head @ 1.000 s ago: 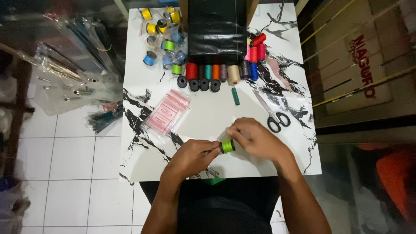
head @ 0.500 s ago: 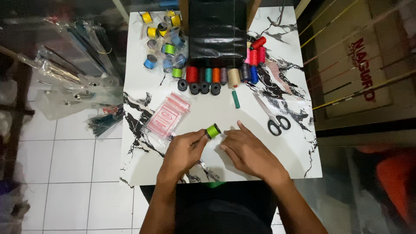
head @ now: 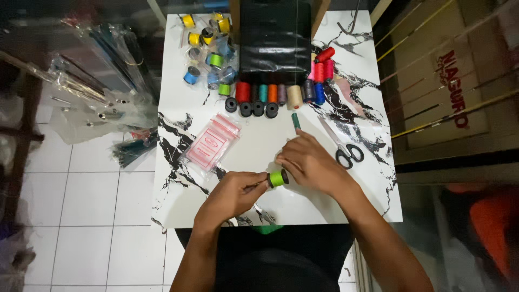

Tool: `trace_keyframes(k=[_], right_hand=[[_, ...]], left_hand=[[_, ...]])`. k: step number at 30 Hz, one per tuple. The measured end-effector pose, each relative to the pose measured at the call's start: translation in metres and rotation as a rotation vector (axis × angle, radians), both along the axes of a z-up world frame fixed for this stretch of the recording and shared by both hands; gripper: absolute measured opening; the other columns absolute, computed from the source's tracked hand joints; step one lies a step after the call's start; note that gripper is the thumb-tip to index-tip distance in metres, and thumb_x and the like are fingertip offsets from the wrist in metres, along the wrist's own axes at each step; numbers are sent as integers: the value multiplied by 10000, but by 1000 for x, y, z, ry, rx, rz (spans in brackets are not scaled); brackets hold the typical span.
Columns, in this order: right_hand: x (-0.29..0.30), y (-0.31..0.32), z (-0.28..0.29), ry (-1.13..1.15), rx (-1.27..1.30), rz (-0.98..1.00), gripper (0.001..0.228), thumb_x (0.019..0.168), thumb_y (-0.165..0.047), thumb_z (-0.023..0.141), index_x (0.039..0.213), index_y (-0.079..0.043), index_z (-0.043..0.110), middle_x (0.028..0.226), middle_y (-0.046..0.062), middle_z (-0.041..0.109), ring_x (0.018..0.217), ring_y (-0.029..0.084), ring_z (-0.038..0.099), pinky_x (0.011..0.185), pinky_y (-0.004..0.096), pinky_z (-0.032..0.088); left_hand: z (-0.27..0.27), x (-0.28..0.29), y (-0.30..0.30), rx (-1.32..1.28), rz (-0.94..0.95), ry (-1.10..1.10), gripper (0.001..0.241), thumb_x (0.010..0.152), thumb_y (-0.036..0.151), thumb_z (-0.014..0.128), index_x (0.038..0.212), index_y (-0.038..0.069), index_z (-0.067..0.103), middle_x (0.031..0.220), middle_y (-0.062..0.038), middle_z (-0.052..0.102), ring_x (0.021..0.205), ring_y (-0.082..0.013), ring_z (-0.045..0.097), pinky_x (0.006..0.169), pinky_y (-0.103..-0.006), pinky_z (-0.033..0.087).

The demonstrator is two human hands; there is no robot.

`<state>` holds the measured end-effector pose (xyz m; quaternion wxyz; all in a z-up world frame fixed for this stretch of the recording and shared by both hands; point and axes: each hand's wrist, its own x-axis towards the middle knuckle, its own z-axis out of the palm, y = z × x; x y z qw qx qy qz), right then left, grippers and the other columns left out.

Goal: The person winds green fishing line from a spool onto a larger reel mounted on a wooden stand. They hold the spool in their left hand and guide the line with their right hand, ensuring it winds evenly onto the reel.

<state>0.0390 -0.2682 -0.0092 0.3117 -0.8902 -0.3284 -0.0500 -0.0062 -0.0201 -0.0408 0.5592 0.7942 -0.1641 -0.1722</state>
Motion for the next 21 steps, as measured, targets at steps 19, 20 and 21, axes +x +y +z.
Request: trace_keyframes(k=[19, 20, 21], right_hand=[[8, 3, 20, -87, -46, 20, 56, 988, -212, 712, 969, -194, 761, 814, -12, 695, 903, 209, 681, 1053, 432, 450], [11, 3, 5, -48, -16, 25, 67, 989, -218, 714, 1009, -200, 776, 846, -10, 717, 938, 206, 682, 1068, 440, 450], [13, 3, -9, -9, 15, 26, 96, 991, -223, 717, 1050, -206, 790, 879, -9, 739, 972, 203, 683, 1084, 447, 449]], left_hand=[[55, 3, 0, 152, -48, -8, 253, 978, 146, 659, 1174, 84, 807, 824, -205, 793, 647, -281, 700, 612, -378, 545], [43, 3, 0, 92, -31, -23, 245, 983, 148, 659, 1171, 104, 811, 851, -213, 791, 719, -283, 732, 618, -386, 553], [30, 4, 1, 33, -16, -39, 238, 988, 150, 660, 1167, 124, 814, 877, -222, 790, 791, -285, 764, 624, -394, 560]])
